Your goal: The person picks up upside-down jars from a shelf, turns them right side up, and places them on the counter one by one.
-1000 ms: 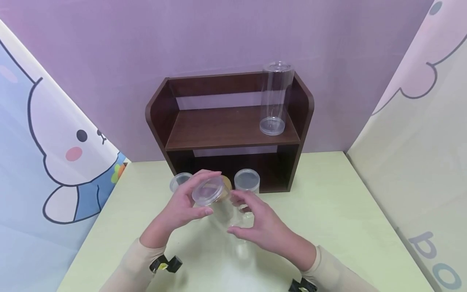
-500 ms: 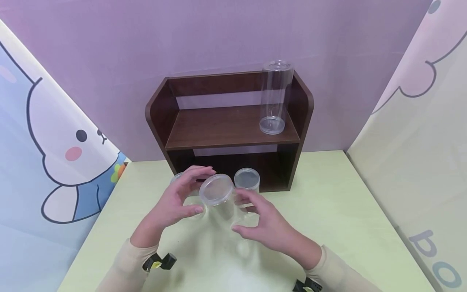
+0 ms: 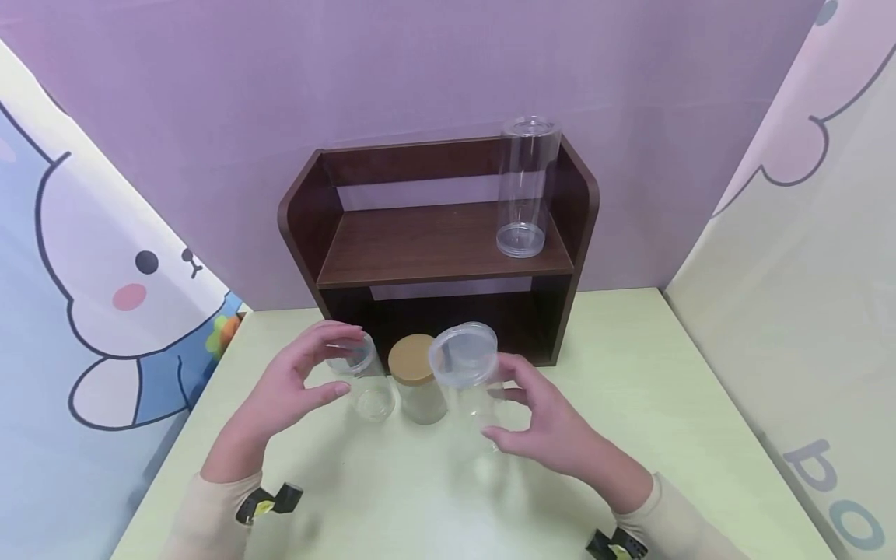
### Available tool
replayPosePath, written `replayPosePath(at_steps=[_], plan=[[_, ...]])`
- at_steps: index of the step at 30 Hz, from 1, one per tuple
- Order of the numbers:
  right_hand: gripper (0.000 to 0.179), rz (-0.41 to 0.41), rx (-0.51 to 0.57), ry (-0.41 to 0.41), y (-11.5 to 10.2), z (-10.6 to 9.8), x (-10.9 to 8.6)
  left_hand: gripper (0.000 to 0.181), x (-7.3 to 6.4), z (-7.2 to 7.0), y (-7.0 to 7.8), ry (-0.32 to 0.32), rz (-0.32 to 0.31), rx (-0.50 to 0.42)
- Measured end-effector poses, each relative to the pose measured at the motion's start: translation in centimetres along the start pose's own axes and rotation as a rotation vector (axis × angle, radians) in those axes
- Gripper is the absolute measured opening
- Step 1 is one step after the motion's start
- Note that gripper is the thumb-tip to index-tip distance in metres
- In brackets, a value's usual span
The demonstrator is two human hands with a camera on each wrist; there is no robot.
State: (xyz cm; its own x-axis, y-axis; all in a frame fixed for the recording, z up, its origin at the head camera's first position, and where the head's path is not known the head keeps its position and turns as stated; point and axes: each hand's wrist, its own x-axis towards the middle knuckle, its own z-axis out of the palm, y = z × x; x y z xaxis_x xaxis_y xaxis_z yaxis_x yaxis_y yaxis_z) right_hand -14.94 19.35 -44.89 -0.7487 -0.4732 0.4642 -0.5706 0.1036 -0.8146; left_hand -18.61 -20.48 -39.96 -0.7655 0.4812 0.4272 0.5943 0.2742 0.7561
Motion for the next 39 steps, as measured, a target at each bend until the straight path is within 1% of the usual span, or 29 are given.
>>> replayPosePath(at_steps=[3, 6, 9, 10, 16, 19, 24, 29, 35, 39], plan=[[0.092, -0.004, -0.002, 0.013, 0.4, -0.6, -0.2, 0.068, -0.4, -0.8, -0.3, 0.02, -0.019, 0.023], [0.094, -0.002, -0.007, 0.028, 0.8, -1.3, -0.6, 0.064, -0.7, -1.5, -0.8, 0.048, -0.04, 0.064], [0.096, 0.009, -0.007, 0.045, 1.1, -1.8, -0.9, 0.058, -1.0, -2.2, -1.4, 0.087, -0.07, 0.092], [0.095, -0.001, -0.011, 0.051, 1.2, -2.0, -1.0, 0.057, -1.1, -2.4, -1.7, 0.102, -0.082, 0.095], [0.094, -0.024, -0.048, 0.088, 1.4, -3.0, -1.5, 0.045, -1.5, -3.6, -3.6, 0.193, -0.155, 0.049], [0.095, -0.005, -0.059, 0.104, 1.4, -3.3, -1.8, 0.039, -1.4, -3.8, -4.4, 0.236, -0.191, 0.037], [0.096, 0.015, -0.063, 0.116, 1.6, -3.6, -2.1, 0.038, -1.0, -3.9, -5.6, 0.302, -0.251, 0.037], [0.096, 0.022, -0.064, 0.122, 1.7, -3.7, -2.3, 0.043, -0.3, -4.0, -6.5, 0.371, -0.256, 0.038], [0.096, 0.016, -0.083, 0.137, 1.9, -3.8, -2.5, 0.047, 1.2, -4.1, -6.9, 0.455, -0.205, 0.009], [0.095, 0.018, -0.08, 0.143, 1.9, -3.8, -2.5, 0.048, 2.2, -4.0, -7.4, 0.497, -0.175, -0.01]])
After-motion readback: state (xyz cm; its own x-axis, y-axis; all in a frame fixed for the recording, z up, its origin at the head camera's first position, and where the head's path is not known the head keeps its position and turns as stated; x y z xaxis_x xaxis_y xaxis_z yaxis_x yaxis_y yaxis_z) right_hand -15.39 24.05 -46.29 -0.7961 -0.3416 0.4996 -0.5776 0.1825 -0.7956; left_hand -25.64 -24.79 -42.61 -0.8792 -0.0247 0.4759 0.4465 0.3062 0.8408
